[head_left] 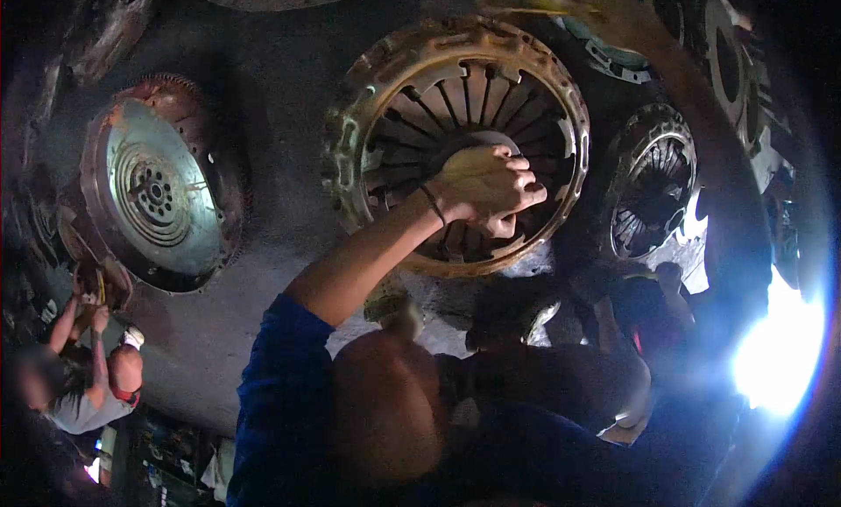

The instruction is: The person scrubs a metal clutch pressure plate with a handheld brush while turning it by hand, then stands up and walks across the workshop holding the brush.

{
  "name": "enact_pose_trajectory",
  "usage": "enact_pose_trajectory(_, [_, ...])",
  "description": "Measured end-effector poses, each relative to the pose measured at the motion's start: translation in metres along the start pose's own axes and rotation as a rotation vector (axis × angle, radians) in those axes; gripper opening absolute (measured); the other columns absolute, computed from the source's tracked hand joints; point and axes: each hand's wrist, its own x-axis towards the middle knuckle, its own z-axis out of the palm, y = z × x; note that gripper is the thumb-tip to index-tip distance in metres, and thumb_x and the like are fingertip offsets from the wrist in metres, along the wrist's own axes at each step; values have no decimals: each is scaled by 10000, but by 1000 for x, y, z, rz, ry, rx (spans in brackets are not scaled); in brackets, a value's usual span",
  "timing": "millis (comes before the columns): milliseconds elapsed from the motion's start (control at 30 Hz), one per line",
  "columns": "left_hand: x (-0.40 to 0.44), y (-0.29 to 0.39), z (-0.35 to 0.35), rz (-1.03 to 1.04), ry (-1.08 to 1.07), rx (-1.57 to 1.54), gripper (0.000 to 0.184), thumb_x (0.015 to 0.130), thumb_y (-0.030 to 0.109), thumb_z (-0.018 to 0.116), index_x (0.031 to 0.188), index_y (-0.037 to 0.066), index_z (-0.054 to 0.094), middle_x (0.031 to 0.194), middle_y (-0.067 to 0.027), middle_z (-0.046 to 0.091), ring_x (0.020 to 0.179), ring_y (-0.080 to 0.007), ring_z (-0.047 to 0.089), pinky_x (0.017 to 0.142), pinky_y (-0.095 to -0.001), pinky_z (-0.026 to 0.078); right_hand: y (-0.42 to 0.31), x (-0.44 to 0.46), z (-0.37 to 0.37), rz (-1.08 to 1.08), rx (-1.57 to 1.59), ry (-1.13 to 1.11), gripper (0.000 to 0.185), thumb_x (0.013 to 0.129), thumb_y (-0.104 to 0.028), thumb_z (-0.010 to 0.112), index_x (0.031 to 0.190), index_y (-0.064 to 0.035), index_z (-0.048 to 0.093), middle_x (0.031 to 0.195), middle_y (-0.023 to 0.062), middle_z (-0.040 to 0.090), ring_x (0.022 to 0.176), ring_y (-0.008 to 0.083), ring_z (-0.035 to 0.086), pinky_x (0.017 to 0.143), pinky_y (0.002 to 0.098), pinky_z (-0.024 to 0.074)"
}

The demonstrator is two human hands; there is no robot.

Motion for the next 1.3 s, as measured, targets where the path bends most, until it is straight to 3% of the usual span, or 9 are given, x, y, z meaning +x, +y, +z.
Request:
enact_pose_trajectory(233, [1,2,-4,-24,-49,29,379,738,315,659,1043,91,684,930,-54,708,1021,-226,674,942,-399,549,23,7,18,146,-122,-221,379,1092,-330,516,1433,-192,609,1091,133,746,952,274,742,863,452,602])
enact_pose_trajectory(300, [-1,3,-3,3,8,76,385,727,322,640,1038,97,677,900,-56,692,956,-234,671,836,-406,547,33,-3,1,180,-86,-249,401,1093,-351,512,1445,-181,598,1152,141,722,1006,288,719,907,464,582])
enact_pose_trajectory(433, [-1,-1,7,19,71,56,405,734,332,637,1054,88,686,910,-71,693,969,-240,668,846,-406,545,-5,23,11,55,36,-132,450,1094,-392,504,1470,-157,577,1275,157,673,1115,314,675,994,488,544])
enact_pose_trajectory(600, [-4,1,3,-3,79,24,400,727,330,645,1036,79,688,914,-80,692,971,-251,669,869,-419,541,4,21,0,267,79,-302,517,1096,-444,494,1501,-127,550,1428,177,613,1250,347,619,1104,519,495])
enact_pose_trajectory(833, [-3,2,9,-23,99,15,409,719,339,654,1035,81,678,924,-75,693,957,-254,662,877,-416,530,-22,37,-1,-16,2,-127,460,1098,-423,482,1465,-166,581,1271,161,675,1097,337,672,998,499,542])
enact_pose_trajectory(933, [-3,0,-1,-29,29,46,420,712,340,667,1046,85,676,918,-70,691,941,-254,662,864,-412,531,-70,71,12,1,-20,-130,429,1101,-407,471,1447,-186,597,1194,152,700,1012,324,700,942,487,567])
enact_pose_trajectory(1100, [-6,3,3,-61,123,26,454,721,338,684,1100,88,686,910,-68,702,949,-257,670,866,-421,539,-19,6,-54,103,-468,-223,387,1107,-381,453,1415,-221,623,1065,137,741,870,304,745,849,468,608])
enact_pose_trajectory(1133, [-7,5,3,-58,131,40,464,726,338,688,1118,89,690,918,-71,709,965,-259,674,877,-422,541,-3,1,-61,207,-367,-274,390,1103,-390,461,1407,-211,628,1077,140,742,876,320,744,858,471,608])
enact_pose_trajectory(1300, [-5,9,-10,-92,13,16,438,755,351,703,1107,93,676,953,-72,695,1039,-234,675,952,-416,539,-41,76,2,-169,-119,-90,464,1060,-431,518,1474,-226,557,1115,140,737,911,350,737,897,465,611])
